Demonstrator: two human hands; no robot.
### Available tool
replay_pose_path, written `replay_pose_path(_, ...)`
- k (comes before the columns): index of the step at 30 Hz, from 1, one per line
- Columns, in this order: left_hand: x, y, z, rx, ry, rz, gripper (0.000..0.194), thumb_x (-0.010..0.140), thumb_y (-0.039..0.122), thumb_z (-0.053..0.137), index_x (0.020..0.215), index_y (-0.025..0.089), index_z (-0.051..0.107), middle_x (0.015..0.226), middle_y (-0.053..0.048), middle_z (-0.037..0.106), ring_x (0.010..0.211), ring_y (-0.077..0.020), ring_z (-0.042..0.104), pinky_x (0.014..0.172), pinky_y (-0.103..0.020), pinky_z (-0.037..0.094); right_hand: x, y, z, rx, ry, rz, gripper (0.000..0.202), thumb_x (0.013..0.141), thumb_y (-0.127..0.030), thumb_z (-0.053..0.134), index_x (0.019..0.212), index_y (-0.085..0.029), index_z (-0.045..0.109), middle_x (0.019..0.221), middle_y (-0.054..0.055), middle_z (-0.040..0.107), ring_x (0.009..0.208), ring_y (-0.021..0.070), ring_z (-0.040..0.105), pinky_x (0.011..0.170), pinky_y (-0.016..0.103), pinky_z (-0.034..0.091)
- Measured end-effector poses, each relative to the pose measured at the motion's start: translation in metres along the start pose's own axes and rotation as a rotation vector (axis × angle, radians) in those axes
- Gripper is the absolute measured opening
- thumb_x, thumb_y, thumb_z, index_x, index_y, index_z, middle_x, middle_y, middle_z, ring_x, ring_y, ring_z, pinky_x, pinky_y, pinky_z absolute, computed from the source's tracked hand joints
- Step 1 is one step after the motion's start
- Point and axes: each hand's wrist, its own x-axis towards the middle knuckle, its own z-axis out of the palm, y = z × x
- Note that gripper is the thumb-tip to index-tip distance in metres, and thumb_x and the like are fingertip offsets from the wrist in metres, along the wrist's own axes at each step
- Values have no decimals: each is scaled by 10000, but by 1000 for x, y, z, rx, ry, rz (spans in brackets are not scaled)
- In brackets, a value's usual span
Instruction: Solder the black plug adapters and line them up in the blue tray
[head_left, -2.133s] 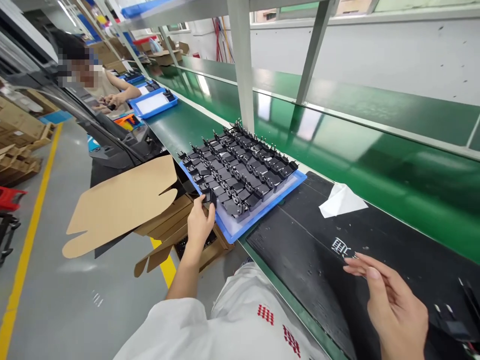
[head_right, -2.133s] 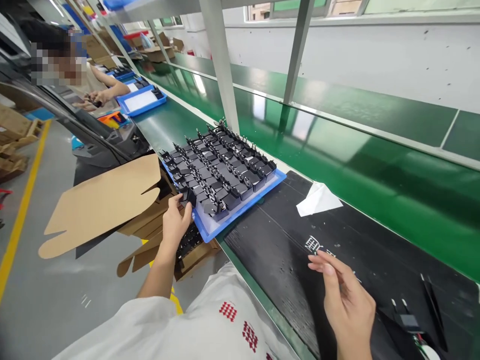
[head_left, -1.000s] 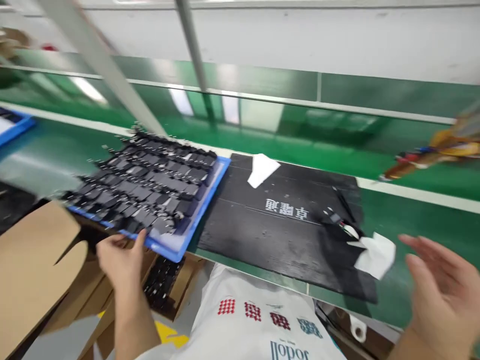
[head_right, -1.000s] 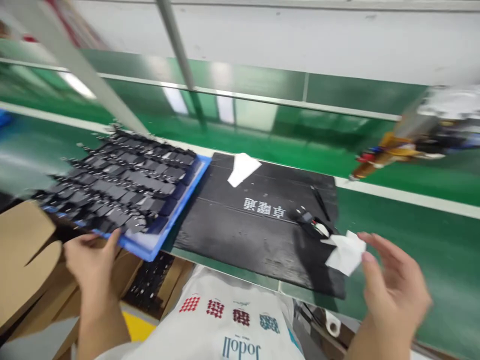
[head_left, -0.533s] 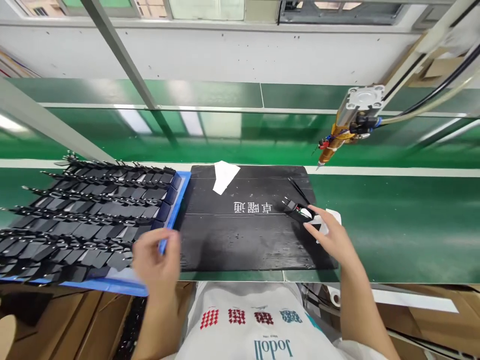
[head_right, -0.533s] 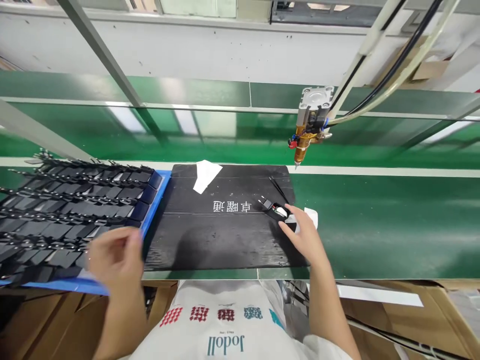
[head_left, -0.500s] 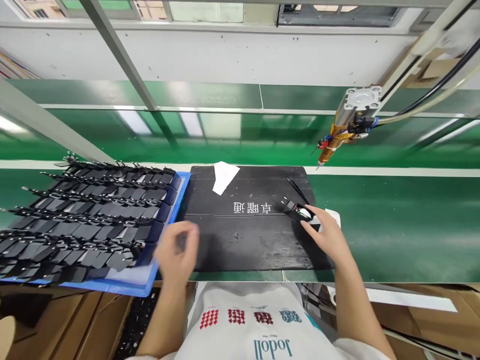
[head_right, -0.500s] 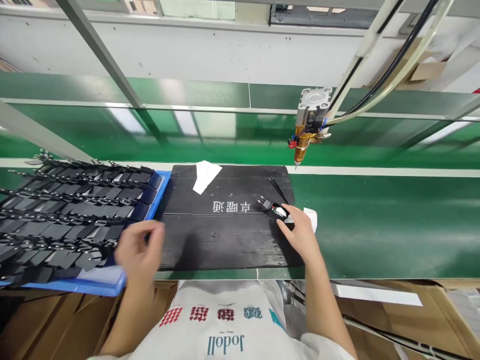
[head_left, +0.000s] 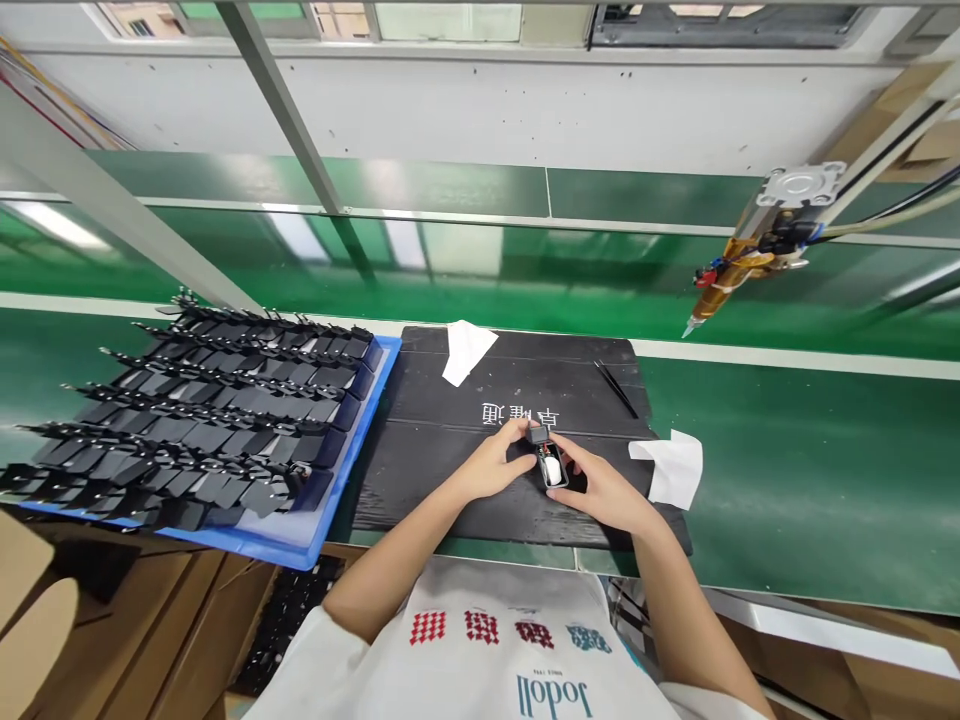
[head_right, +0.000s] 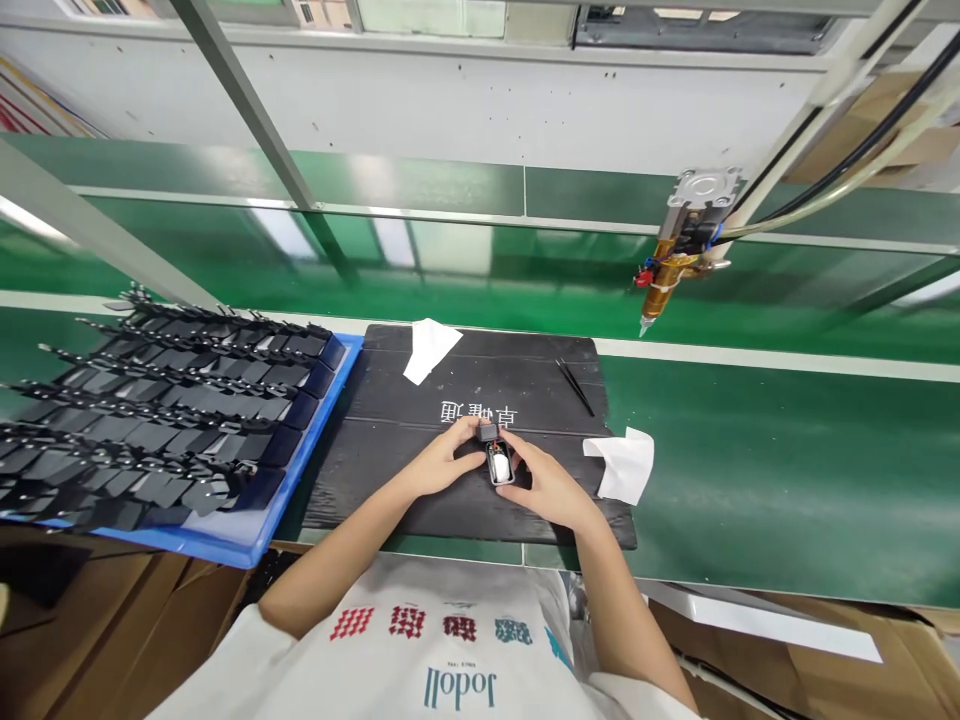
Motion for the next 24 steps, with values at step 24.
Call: replay_pose_path(24, 1, 13, -15, -323, 487, -30, 504, 635, 380, 844, 1057, 180, 656, 1101, -91, 746, 1052, -267, 707, 950, -415, 579, 55, 23, -123, 289, 1248, -68, 609, 714, -306, 776, 1229, -260, 454, 1358, 139, 503, 1310, 293, 492, 1081, 526, 436)
